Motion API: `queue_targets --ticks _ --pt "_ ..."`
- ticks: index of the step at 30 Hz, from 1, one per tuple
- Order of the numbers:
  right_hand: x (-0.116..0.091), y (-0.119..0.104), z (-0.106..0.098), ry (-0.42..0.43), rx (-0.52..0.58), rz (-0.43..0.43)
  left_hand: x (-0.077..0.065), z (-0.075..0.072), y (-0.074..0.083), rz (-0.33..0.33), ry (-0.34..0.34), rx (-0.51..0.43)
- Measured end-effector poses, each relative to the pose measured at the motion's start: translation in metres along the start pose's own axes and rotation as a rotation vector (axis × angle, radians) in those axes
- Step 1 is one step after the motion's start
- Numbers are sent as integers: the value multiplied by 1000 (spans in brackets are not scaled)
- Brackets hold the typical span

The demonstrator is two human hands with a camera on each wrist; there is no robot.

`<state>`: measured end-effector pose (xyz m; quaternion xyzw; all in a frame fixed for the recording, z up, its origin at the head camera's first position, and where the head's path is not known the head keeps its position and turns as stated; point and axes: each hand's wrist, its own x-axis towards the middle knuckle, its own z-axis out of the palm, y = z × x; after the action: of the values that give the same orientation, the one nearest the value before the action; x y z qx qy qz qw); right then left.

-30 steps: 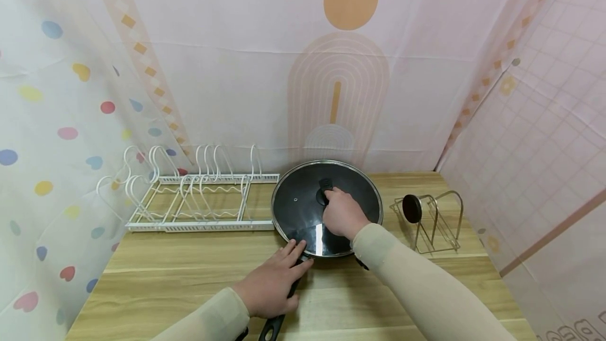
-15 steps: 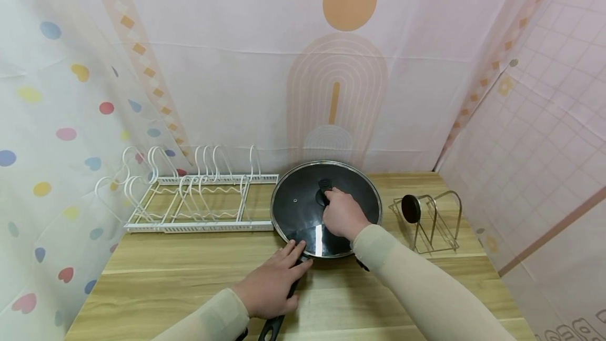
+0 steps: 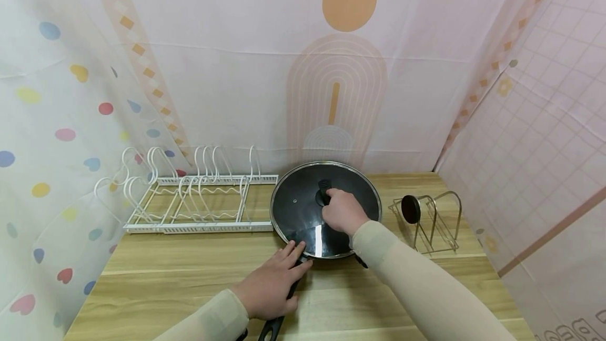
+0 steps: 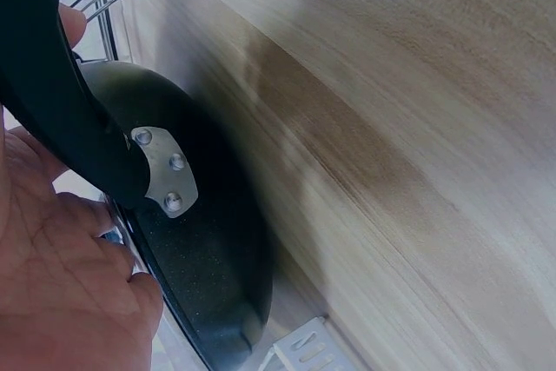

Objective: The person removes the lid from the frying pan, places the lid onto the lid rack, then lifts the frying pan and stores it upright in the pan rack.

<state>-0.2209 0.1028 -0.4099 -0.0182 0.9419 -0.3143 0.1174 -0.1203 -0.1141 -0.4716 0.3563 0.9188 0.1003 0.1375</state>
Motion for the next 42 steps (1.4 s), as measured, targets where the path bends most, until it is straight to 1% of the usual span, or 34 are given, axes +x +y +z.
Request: queue_targets --ticks 3,8,11,15,17,19,22,23,25,31,36,39,42 --pt "1 1 0 7 -7 15 1 0 0 0 -3 -1" --pt "2 2 3 47 -13 12 0 0 -1 -4 -13 -8" --pt "3 4 4 62 52 25 0 0 0 -3 -13 -13" --pt "4 6 3 69 213 72 0 0 -1 1 -4 -15" --pt "4 7 2 54 323 104 0 0 -1 2 -1 -16" --pt "5 9 0 18 462 133 0 0 -1 2 1 -16" --pt "7 11 -4 -60 656 169 1 0 -1 0 -3 -16" --pt "8 12 -6 -86 706 178 0 0 -1 0 -5 -16" --pt "9 14 -8 -125 765 201 1 0 -1 0 -6 -14" --pt "11 16 -11 -175 830 260 0 0 -1 -3 -2 -22" --pt "11 16 -12 -200 871 290 -1 0 0 -7 -4 -31" --pt "10 15 -12 -206 886 299 -1 0 0 -5 0 -34" --pt "10 15 -13 -213 916 289 0 1 -1 3 12 -33"
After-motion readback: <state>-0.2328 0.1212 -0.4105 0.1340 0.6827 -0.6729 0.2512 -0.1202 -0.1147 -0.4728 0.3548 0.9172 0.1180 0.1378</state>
